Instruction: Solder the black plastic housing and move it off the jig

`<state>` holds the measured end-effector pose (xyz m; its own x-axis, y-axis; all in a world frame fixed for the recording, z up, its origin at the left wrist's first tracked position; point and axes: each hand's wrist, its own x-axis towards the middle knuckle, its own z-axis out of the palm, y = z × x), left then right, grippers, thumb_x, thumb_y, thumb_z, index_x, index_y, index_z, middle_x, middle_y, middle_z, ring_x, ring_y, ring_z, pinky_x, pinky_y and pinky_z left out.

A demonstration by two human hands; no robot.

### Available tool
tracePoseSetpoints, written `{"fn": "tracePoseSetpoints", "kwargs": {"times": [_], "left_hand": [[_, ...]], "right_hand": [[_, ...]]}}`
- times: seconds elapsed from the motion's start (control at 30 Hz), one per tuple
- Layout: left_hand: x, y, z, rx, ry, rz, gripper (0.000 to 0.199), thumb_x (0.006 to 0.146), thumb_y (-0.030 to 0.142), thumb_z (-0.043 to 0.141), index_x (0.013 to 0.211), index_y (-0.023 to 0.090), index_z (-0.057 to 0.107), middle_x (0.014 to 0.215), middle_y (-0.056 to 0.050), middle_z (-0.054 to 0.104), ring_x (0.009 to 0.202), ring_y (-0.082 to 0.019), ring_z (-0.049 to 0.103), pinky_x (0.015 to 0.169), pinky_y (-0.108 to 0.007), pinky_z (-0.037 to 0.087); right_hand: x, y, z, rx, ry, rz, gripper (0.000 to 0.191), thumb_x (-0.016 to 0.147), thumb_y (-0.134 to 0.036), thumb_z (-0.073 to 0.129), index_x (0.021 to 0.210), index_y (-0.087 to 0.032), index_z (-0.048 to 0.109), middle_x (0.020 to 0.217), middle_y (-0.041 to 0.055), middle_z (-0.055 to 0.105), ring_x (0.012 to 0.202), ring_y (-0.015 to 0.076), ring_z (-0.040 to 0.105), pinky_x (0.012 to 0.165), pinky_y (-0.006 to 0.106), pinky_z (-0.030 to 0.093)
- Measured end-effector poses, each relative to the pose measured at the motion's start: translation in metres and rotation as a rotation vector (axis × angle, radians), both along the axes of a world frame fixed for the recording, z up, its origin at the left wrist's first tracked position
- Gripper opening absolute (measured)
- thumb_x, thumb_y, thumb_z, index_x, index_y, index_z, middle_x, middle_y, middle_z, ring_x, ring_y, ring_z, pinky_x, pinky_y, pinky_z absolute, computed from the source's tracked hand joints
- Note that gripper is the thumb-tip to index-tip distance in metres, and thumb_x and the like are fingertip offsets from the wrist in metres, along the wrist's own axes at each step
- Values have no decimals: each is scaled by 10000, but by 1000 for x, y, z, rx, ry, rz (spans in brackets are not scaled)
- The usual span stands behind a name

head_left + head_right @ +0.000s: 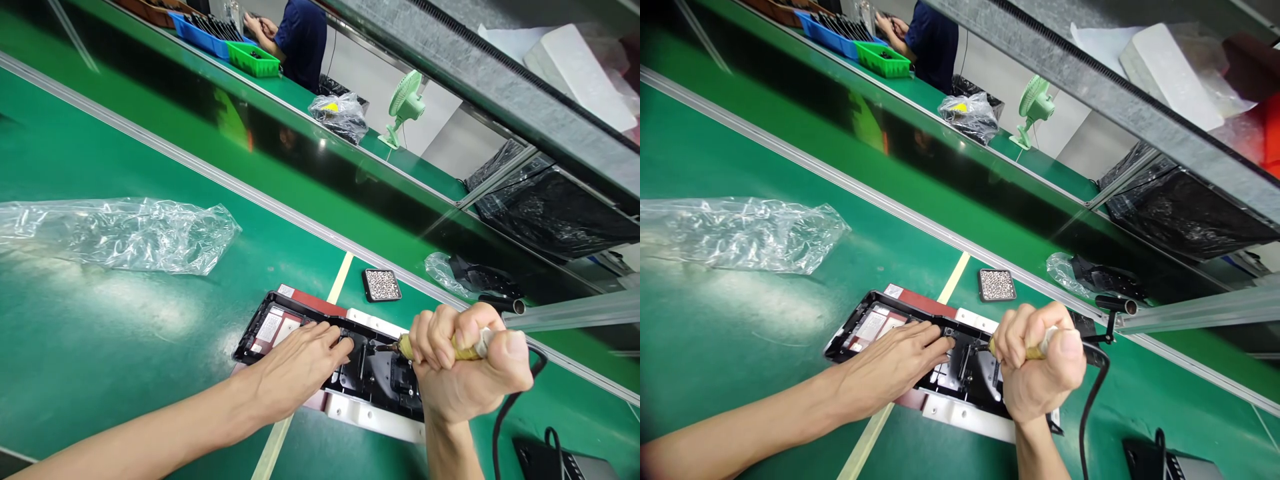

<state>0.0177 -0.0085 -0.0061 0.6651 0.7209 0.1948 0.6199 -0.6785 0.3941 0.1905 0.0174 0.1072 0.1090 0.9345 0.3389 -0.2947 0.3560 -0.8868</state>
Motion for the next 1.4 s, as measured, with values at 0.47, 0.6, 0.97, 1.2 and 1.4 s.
{"fn": "tracePoseSetpoints", "kwargs": {"times": [0.47,0.6,0.97,1.2,1.4], "left_hand": [[1,0,5,-20,37,-9,136,1043,188,416,1064,201,550,925,-33,590,813,-249,574,711,-426,467],[0,-1,4,-20,31,-4,140,1033,164,424,1067,200,555,936,-40,591,830,-248,573,714,-413,465],[-2,0,2,-20,-43,-17,127,1009,146,466,1077,163,571,939,-65,585,860,-222,570,768,-356,479],[0,0,6,-11,19,-14,132,1008,129,449,1068,187,552,932,-48,584,829,-238,569,704,-389,464],[0,-1,5,-6,18,-6,128,1023,150,437,1055,188,555,925,-47,584,819,-240,569,696,-397,464]], "right_hand": [[6,-1,-2,22,-26,16,351,902,-396,441,612,-202,476,399,-60,349,326,87,272,322,200,332],[7,-1,-2,19,-27,20,344,898,-399,453,616,-201,466,400,-61,355,328,86,276,328,203,343],[9,-1,-2,0,-7,76,352,893,-434,475,624,-209,448,417,-65,342,342,98,268,336,224,326],[10,-1,-1,-14,-19,62,341,863,-420,481,602,-206,434,410,-60,354,330,101,268,328,231,323],[10,-1,-1,-5,-34,77,366,868,-445,499,600,-203,436,410,-63,365,327,97,277,330,232,334]]}}
